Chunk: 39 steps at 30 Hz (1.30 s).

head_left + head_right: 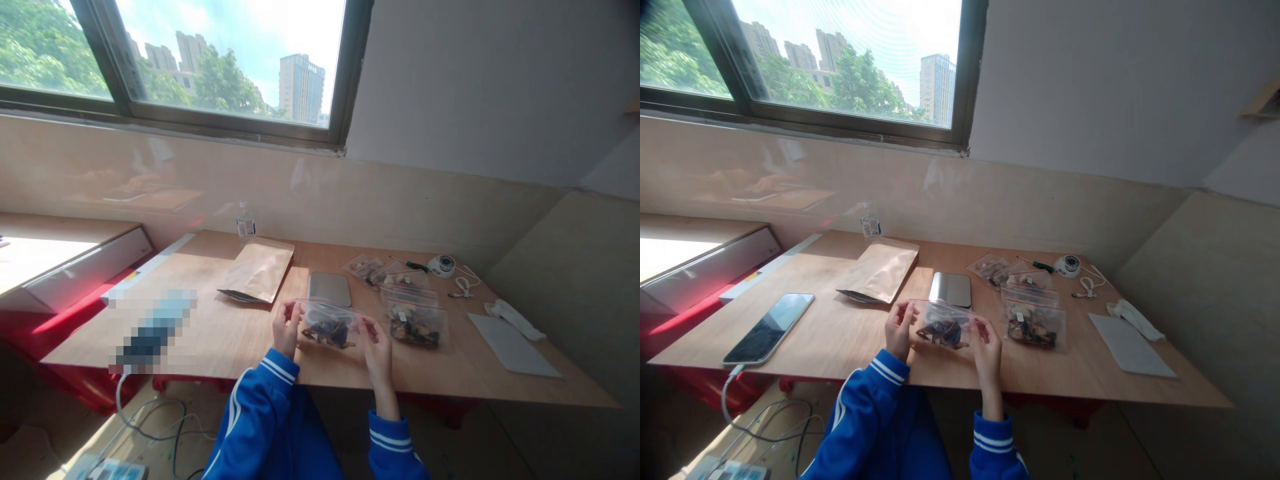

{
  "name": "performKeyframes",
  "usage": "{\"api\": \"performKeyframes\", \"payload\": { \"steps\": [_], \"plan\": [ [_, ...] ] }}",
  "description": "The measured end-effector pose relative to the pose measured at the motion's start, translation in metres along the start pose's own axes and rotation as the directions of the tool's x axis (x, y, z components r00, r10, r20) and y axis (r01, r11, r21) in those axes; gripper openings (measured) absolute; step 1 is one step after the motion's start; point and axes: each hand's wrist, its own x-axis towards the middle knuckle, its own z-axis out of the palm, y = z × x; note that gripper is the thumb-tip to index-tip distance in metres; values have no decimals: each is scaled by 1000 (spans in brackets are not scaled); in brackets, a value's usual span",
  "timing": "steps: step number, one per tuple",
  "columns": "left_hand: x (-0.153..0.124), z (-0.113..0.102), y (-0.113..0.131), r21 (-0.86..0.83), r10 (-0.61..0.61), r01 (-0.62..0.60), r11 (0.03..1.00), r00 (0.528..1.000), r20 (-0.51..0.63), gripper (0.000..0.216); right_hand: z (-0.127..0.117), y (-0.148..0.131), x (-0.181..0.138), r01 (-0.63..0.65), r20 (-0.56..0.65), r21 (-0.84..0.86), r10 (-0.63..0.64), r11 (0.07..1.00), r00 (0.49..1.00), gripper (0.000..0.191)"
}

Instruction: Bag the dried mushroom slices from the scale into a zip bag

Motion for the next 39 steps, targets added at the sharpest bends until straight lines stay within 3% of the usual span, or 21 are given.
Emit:
{"api": "performKeyframes", "payload": {
  "steps": [5, 13, 20, 27, 32, 39],
  "plan": [
    [-1, 0, 2, -23, -39, 40, 999, 999, 19, 30, 1, 1, -1, 38, -18, -13, -38, 999, 999, 33],
    [-4, 1, 4, 17, -33, 32, 999, 997, 74, 28, -5, 8, 0, 111, -168, -68, -121, 992, 978, 31],
    [-3, 0, 5, 18, -32, 30, 999, 991, 126, 27, -6, 12, 1, 84, -180, -72, -96, 994, 979, 33],
    [-3, 2, 8, 32, -3, -2, 999, 989, 145, 26, -8, 18, 2, 134, -246, -71, -148, 988, 958, 32],
    [-4, 4, 9, 33, -28, 22, 999, 982, 188, 26, -6, 20, 3, 113, -319, -2, -108, 994, 942, 33],
    [-2, 4, 15, 7, -79, 79, 997, 965, 251, 28, -5, 21, 4, 45, -310, 95, -13, 994, 950, 35]
  ]
}}
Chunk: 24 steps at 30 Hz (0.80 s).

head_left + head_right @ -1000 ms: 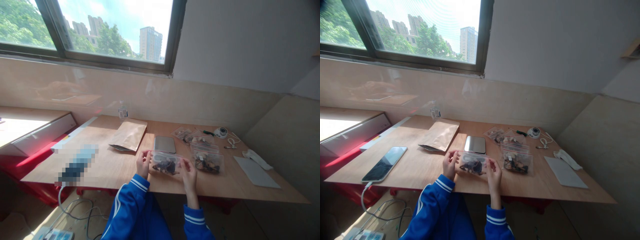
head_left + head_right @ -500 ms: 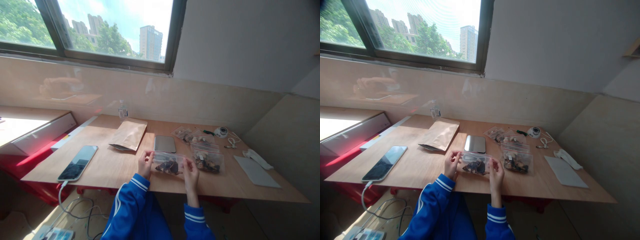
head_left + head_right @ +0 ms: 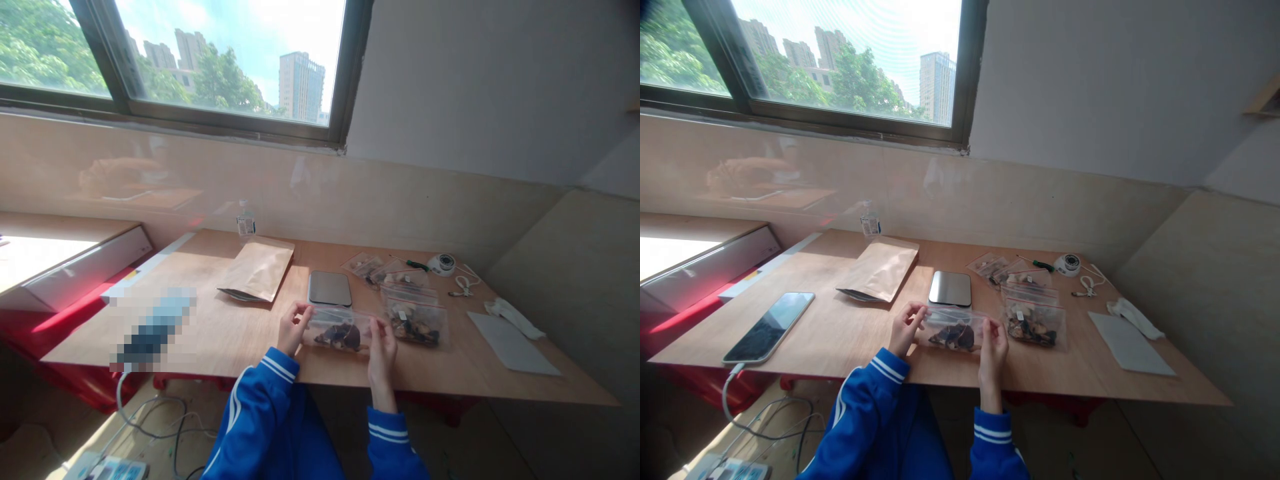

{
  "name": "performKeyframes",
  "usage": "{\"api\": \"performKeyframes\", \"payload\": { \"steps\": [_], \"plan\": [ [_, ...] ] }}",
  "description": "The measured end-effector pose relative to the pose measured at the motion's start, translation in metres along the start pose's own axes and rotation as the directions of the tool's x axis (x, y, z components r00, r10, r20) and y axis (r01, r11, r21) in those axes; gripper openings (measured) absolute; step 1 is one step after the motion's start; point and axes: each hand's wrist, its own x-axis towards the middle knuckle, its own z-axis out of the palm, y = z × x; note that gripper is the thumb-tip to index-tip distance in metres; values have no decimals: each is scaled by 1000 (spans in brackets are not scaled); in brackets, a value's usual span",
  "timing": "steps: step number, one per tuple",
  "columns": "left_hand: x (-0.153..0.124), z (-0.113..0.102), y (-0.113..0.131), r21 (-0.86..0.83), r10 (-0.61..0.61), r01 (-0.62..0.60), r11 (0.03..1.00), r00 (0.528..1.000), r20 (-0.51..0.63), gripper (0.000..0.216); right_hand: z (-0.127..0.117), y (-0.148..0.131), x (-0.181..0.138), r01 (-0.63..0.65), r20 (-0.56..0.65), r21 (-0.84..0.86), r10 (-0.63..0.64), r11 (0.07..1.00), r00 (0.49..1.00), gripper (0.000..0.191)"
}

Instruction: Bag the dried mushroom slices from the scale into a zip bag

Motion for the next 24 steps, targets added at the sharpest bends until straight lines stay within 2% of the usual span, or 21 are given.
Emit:
{"api": "performKeyframes", "payload": {
  "steps": [4, 8, 18, 24],
  "plan": [
    [0, 0, 1, 18, -14, 12, 1000, 996, 92, 26, 1, -3, -2, -50, 67, 23, 48, 998, 997, 36],
    [0, 0, -2, 25, 1, -3, 1000, 996, 91, 25, 4, -7, -4, -47, 111, -3, 47, 999, 993, 36],
    [-2, -1, 0, 49, -10, 7, 999, 998, 55, 29, -6, 9, 2, -18, 47, -42, 20, 999, 999, 38],
    [-3, -1, -1, 38, -39, 37, 999, 999, 37, 30, -1, 10, -1, -37, 25, -19, 37, 999, 999, 37]
  ]
}}
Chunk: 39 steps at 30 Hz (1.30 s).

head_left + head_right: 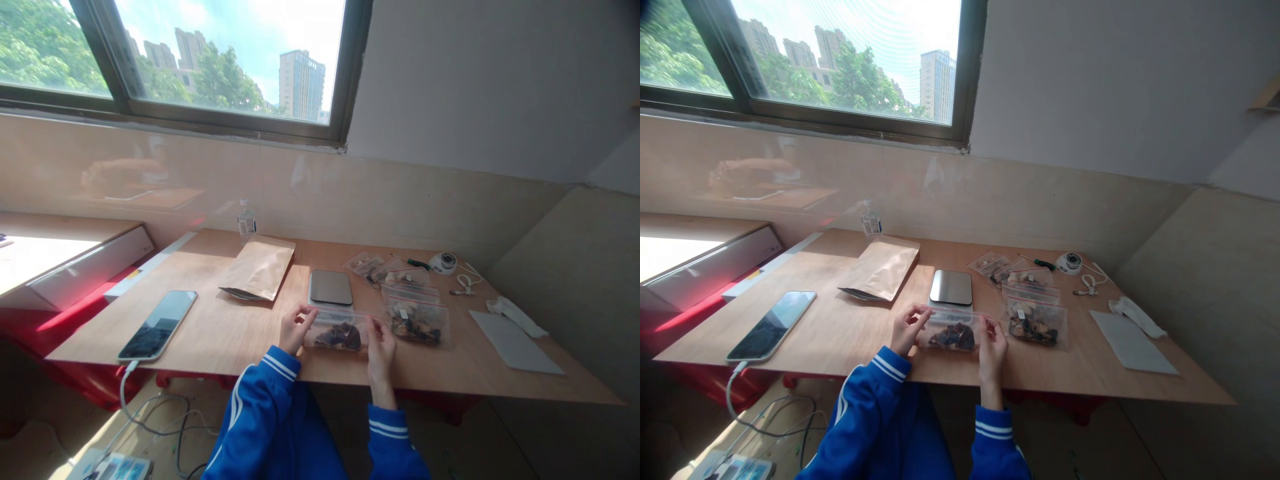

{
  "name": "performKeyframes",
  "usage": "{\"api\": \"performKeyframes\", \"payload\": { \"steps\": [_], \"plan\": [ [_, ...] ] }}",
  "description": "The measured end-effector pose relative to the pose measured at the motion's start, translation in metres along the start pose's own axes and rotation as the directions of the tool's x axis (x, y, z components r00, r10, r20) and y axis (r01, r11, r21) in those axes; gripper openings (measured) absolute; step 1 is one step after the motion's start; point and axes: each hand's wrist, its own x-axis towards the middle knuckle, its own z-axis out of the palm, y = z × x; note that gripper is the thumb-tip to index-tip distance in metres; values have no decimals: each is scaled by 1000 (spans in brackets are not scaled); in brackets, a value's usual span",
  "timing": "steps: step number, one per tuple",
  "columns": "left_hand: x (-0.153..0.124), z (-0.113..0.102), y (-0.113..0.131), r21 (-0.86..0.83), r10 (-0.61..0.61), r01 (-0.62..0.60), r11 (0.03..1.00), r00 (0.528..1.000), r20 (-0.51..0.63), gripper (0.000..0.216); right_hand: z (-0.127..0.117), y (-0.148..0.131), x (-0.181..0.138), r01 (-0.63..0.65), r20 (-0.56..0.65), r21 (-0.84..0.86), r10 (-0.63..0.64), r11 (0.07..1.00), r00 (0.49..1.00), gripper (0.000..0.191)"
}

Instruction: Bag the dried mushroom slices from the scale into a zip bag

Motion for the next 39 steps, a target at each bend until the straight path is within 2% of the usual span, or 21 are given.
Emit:
{"api": "performKeyframes", "payload": {
  "steps": [4, 10, 28, 34, 39],
  "plan": [
    [1, 0, 0, -10, -12, 13, 1000, 998, 61, 31, 2, 0, -1, -38, 23, 51, 37, 998, 999, 37],
    [2, 0, -4, 12, -19, 18, 1000, 989, 148, 30, 1, -6, -2, -86, 199, 27, 79, 996, 977, 33],
    [1, 0, -1, 61, 36, -42, 997, 995, 89, 27, 0, 1, -1, -47, 114, 7, 46, 999, 992, 32],
    [2, 1, -8, 48, -15, 8, 999, 988, 155, 31, -1, -7, -3, -43, 213, -20, 47, 999, 976, 32],
    [1, 1, -9, 82, 8, -19, 996, 992, 128, 30, 1, -10, -5, -30, 227, -25, 35, 999, 973, 30]
  ]
}}
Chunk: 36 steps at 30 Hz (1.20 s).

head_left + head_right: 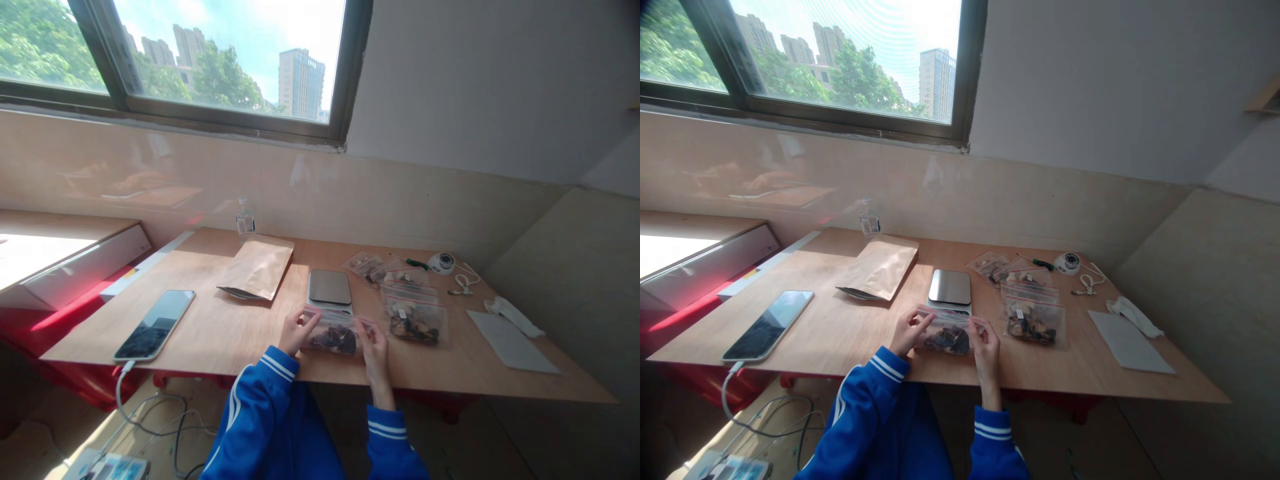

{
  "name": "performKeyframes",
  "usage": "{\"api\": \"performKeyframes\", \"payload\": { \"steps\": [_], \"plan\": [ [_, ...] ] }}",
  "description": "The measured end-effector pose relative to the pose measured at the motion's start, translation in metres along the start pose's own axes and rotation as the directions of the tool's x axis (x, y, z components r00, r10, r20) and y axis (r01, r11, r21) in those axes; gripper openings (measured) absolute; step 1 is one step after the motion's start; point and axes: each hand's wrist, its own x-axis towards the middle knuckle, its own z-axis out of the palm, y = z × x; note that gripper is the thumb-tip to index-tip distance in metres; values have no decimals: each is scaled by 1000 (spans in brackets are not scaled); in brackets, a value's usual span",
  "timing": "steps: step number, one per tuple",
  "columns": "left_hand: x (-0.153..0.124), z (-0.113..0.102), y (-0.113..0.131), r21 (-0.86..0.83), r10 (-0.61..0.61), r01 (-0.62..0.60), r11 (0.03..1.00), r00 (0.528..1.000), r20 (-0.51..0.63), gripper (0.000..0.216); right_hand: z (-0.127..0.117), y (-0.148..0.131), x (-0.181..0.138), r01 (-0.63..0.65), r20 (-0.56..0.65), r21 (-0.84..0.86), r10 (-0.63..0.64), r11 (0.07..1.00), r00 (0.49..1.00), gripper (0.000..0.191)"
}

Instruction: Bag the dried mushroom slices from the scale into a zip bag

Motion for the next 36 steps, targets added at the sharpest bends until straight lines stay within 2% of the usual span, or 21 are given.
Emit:
{"api": "performKeyframes", "payload": {
  "steps": [10, 15, 20, 26, 30, 36],
  "plan": [
    [-1, -3, 8, 29, 85, -84, 996, 996, -34, 25, -1, -1, -3, 109, 40, -81, -106, 991, 994, 23],
    [-1, -2, 11, 64, 108, -105, 992, 993, -48, 22, -1, -2, -3, 160, 23, -123, -159, 979, 987, 20],
    [0, -2, 9, -17, 43, -43, 999, 999, -9, 27, 0, -1, -4, 93, 22, -63, -91, 994, 996, 23],
    [0, -1, 6, -91, -16, 17, 996, 1000, 22, 30, 5, 0, -7, 40, 168, -25, -35, 999, 985, 25],
    [0, -1, 2, -87, -19, 18, 996, 1000, -6, 30, 9, -1, -9, 41, 160, -43, -33, 998, 986, 24],
    [0, 0, 2, -47, -2, 1, 999, 1000, -20, 30, 10, -5, -7, 116, 98, -107, -105, 987, 990, 25]
  ]
}}
